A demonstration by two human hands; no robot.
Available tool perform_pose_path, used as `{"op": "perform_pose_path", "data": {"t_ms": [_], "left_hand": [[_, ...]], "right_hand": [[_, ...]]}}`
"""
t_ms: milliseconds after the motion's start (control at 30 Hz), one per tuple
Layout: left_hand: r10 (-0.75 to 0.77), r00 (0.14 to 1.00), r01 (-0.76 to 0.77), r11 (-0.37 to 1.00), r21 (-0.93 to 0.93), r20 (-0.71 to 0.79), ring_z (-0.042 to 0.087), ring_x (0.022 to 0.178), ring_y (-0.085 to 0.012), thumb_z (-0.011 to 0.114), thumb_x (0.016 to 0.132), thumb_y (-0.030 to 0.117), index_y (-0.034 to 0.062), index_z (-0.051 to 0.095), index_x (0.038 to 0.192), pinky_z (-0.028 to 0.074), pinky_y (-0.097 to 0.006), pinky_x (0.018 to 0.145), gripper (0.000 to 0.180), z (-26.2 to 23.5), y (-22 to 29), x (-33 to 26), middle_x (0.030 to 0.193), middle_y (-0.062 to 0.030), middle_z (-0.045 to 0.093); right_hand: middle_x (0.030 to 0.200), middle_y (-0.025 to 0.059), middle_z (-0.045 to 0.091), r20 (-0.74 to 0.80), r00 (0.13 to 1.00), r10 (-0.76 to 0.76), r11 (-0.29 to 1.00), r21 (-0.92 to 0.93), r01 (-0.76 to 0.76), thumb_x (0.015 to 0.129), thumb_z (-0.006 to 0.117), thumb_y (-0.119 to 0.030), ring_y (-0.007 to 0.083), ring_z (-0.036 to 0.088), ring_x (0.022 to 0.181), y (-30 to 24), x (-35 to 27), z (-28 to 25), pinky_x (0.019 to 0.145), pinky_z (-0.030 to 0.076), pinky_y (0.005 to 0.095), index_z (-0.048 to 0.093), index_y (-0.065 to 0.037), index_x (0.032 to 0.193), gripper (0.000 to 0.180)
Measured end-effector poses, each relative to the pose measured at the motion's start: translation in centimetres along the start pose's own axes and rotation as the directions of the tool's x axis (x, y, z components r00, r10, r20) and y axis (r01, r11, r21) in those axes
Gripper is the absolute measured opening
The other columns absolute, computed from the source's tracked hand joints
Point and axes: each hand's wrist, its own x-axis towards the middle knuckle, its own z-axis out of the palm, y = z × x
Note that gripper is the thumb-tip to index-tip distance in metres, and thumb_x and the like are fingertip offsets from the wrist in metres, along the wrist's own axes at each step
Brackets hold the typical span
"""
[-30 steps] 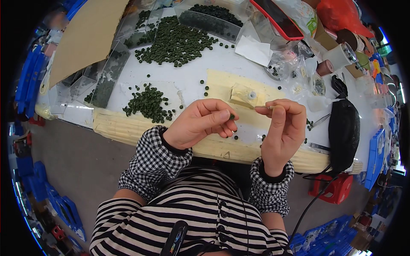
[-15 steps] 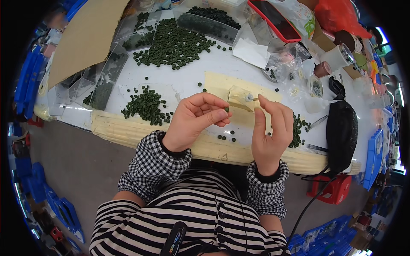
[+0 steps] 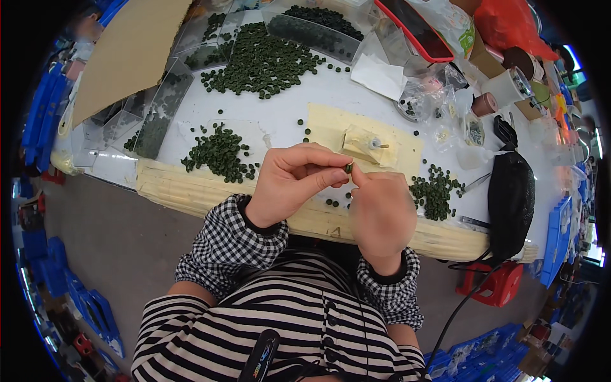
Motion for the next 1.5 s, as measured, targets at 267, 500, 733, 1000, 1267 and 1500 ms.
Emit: {"op": "perform_pose_path", "data": {"t_ms": [267, 500, 733, 1000, 1267, 1500], "left_hand": [[0.040, 0.999, -0.039, 0.997, 0.070, -0.009, 0.067, 0.087, -0.0156, 0.066, 0.086, -0.007, -0.0011, 0.071, 0.107, 0.056, -0.026, 0.079, 0.023, -0.03, -0.11, 0.02, 0.097, -0.0115, 0.069], [0.093, 0.996, -0.094, 0.984, 0.154, 0.015, 0.066, 0.084, -0.0150, 0.067, 0.086, -0.006, -0.0013, 0.071, 0.107, 0.055, -0.025, 0.076, 0.022, -0.29, -0.45, -0.07, 0.093, -0.0101, 0.068], [0.053, 0.999, -0.054, 0.989, 0.136, 0.006, 0.066, 0.084, -0.0144, 0.066, 0.086, -0.006, -0.0009, 0.071, 0.107, 0.055, -0.025, 0.076, 0.022, 0.03, -0.04, 0.00, 0.094, -0.0103, 0.068], [0.038, 0.999, -0.039, 0.995, 0.089, 0.006, 0.066, 0.085, -0.0146, 0.066, 0.087, -0.006, -0.0012, 0.071, 0.107, 0.056, -0.025, 0.077, 0.021, 0.04, 0.01, 0.01, 0.094, -0.0106, 0.068], [0.045, 0.999, -0.045, 0.995, 0.086, 0.001, 0.066, 0.084, -0.0146, 0.066, 0.087, -0.005, -0.0015, 0.071, 0.107, 0.056, -0.025, 0.077, 0.021, 0.07, -0.09, 0.01, 0.095, -0.0110, 0.069], [0.024, 1.000, -0.023, 0.996, 0.081, -0.004, 0.066, 0.084, -0.0144, 0.066, 0.087, -0.006, -0.0019, 0.071, 0.107, 0.056, -0.025, 0.076, 0.020, 0.03, -0.26, -0.06, 0.095, -0.0109, 0.069]], "right_hand": [[0.087, 0.0062, 0.064, 0.014, 1.000, 0.024, 0.999, 0.027, -0.024, 0.076, 0.072, 0.004, 0.0217, 0.056, 0.077, -0.02, -0.15, -0.08, 0.069, 0.046, 0.0304, 0.072, -0.003, 0.110, 0.034], [0.087, 0.0067, 0.064, 0.030, 0.999, 0.015, 1.000, 0.009, -0.015, 0.076, 0.072, 0.005, 0.0218, 0.056, 0.076, -0.05, -0.24, -0.24, 0.068, 0.046, 0.0301, 0.072, -0.003, 0.109, 0.035], [0.088, 0.0072, 0.064, 0.056, 0.993, 0.100, 0.989, 0.100, -0.105, 0.079, 0.071, 0.005, 0.0203, 0.057, 0.077, -0.23, -0.28, -0.48, 0.067, 0.046, 0.0289, 0.072, -0.003, 0.110, 0.032], [0.088, 0.0075, 0.065, 0.074, 0.990, 0.119, 0.982, 0.136, -0.128, 0.080, 0.069, 0.005, 0.0197, 0.058, 0.078, -0.10, -0.34, -0.63, 0.067, 0.047, 0.0280, 0.072, -0.003, 0.111, 0.031], [0.088, 0.0073, 0.065, 0.070, 0.996, 0.050, 0.998, 0.033, -0.053, 0.077, 0.071, 0.006, 0.0213, 0.057, 0.076, -0.40, -0.25, -0.52, 0.067, 0.047, 0.0297, 0.072, -0.003, 0.111, 0.036], [0.089, 0.0084, 0.064, 0.097, 0.995, 0.029, 1.000, -0.001, -0.029, 0.079, 0.069, 0.007, 0.0200, 0.059, 0.078, -0.45, -0.24, -0.68, 0.069, 0.047, 0.0282, 0.071, -0.002, 0.113, 0.035]]}}
